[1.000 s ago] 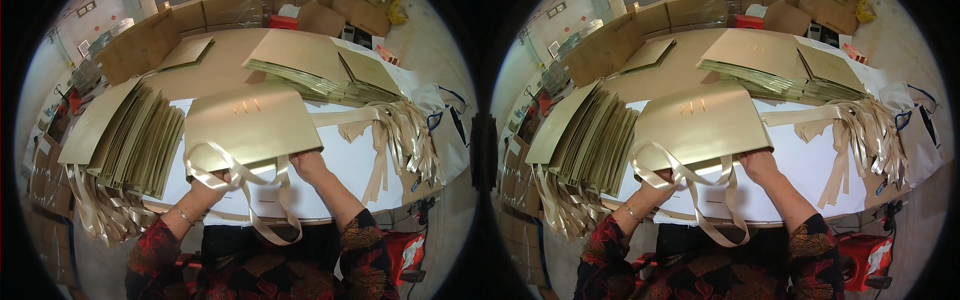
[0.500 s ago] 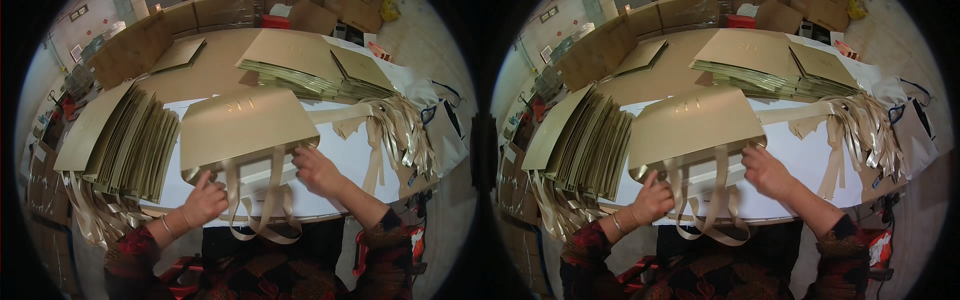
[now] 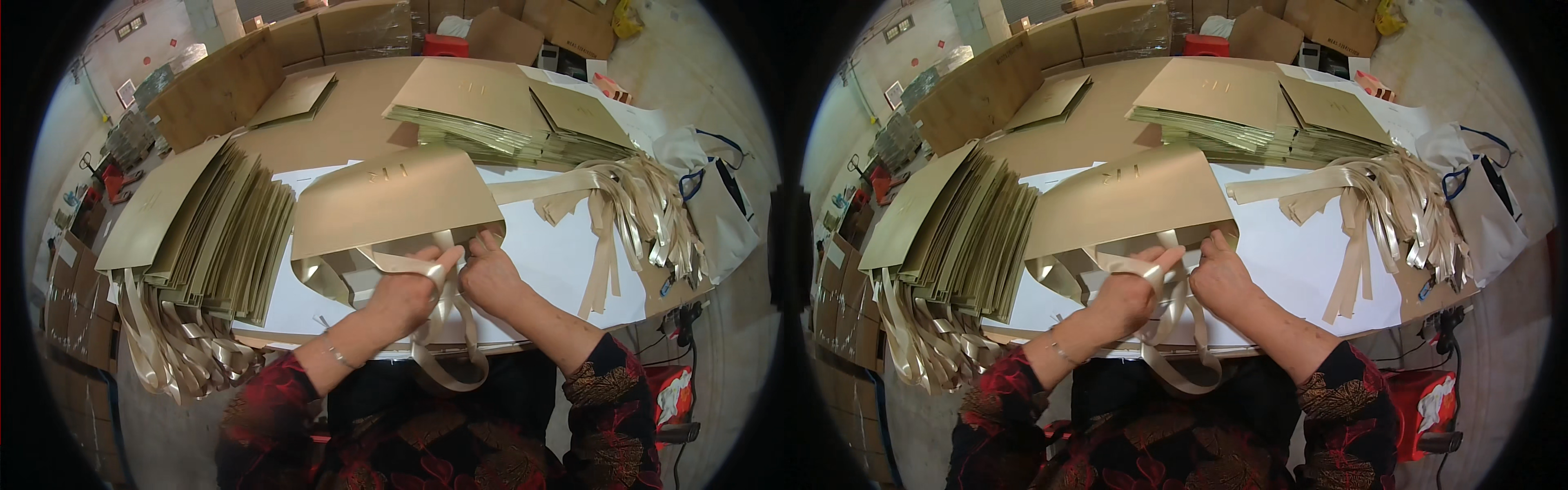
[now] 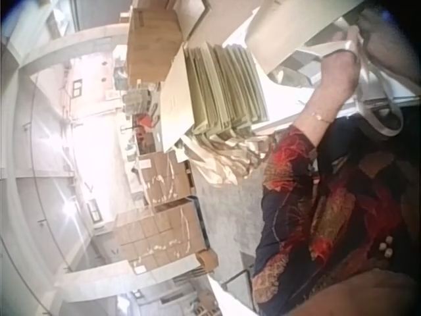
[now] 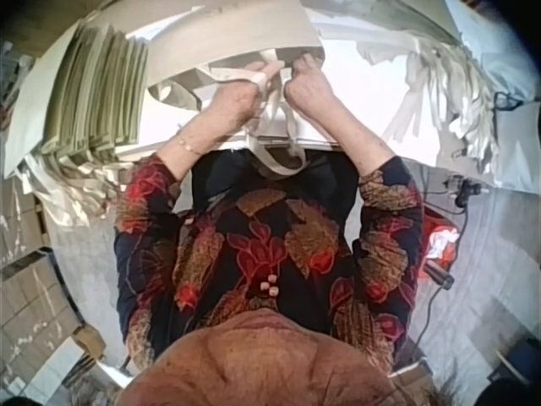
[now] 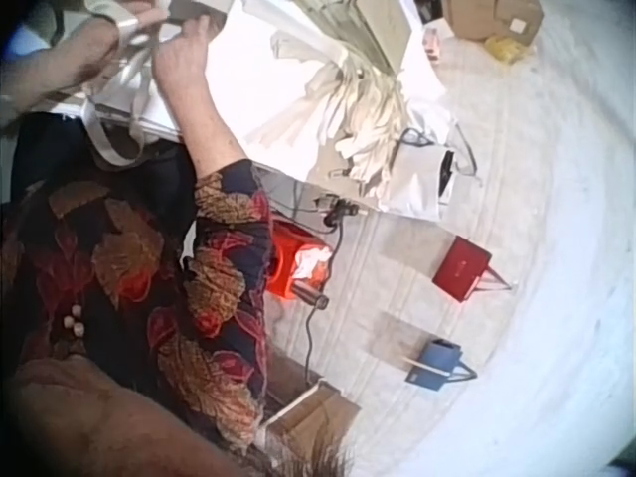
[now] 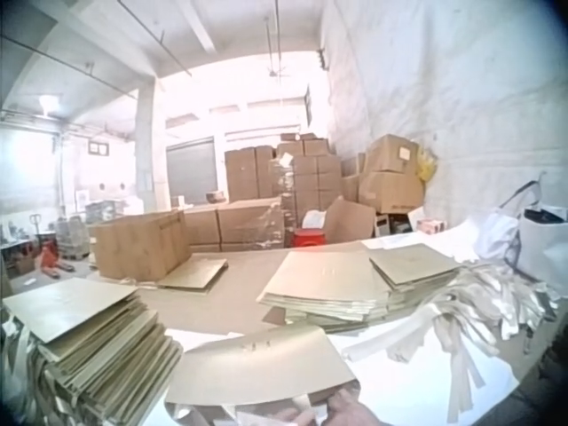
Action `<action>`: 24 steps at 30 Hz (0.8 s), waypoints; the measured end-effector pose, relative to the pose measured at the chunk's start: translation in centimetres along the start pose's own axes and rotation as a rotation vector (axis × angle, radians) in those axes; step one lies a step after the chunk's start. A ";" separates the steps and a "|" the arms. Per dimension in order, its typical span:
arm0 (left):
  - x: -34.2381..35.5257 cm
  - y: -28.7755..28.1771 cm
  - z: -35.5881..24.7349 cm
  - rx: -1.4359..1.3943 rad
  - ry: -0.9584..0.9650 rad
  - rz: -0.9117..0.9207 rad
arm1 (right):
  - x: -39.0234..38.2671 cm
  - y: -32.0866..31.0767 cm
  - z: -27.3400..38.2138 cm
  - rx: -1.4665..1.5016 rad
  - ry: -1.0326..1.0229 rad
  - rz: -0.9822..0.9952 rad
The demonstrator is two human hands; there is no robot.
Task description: Manually assemble paper gift bags by attaching handles using a hot glue gun.
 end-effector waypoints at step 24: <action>-1.7 6.4 6.2 -0.141 0.021 -0.050 | 18.7 -11.8 -15.9 1.645 0.600 0.027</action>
Point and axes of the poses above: each hand's wrist, its own x-axis towards the middle knuckle, its own y-axis out of the palm, z = x × y, the point moved 5 cm from there along x, towards the middle knuckle, and after that the axes turned 14 degrees about -x, right-handed, at the moved point
